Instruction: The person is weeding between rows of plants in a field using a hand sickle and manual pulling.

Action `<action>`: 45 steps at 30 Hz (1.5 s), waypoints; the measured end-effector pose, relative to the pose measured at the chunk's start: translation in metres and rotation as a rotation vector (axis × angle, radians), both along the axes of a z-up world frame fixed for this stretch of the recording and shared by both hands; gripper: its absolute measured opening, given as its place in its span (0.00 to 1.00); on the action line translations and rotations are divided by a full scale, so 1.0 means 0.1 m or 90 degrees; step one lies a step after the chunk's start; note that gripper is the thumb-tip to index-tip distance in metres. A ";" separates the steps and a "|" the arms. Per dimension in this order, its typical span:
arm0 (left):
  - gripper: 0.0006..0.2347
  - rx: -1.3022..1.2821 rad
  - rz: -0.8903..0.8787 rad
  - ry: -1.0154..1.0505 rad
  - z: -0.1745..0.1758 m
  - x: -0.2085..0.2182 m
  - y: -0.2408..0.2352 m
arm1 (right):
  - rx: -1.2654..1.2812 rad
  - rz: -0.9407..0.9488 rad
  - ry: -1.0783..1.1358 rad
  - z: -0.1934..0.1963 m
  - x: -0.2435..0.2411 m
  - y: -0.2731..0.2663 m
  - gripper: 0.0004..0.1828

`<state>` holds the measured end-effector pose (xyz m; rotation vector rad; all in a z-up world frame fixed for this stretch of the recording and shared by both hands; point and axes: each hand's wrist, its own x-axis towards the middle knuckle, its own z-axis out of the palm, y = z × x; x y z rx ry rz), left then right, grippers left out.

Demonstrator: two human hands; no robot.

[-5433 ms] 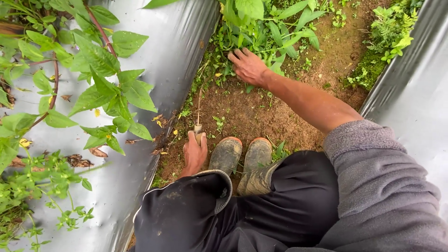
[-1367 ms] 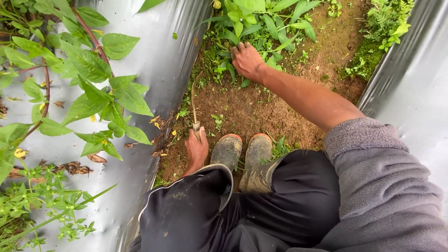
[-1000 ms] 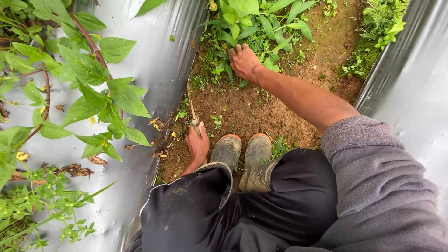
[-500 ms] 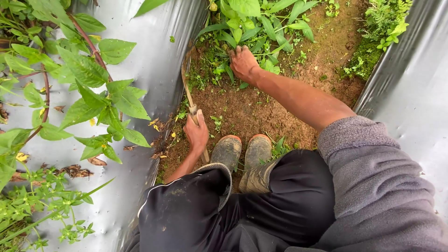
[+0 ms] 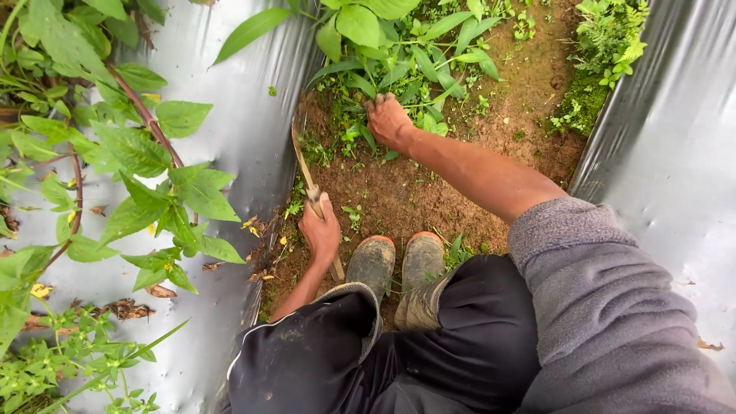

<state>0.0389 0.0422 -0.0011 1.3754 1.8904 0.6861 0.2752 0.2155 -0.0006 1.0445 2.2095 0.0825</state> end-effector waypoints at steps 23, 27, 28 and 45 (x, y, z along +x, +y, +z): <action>0.22 -0.129 -0.019 0.094 -0.03 -0.13 -0.17 | -0.024 -0.003 -0.052 -0.23 -0.03 0.07 0.33; 0.12 -0.143 0.029 0.026 0.19 -0.03 0.07 | -0.038 0.024 -0.077 -0.02 -0.04 0.02 0.31; 0.12 -0.137 0.029 0.027 0.21 -0.03 0.14 | -0.047 0.018 -0.076 0.05 -0.06 0.03 0.31; 0.12 -0.159 0.024 0.001 -0.01 -0.04 -0.10 | -0.079 0.009 -0.051 0.05 0.03 -0.03 0.28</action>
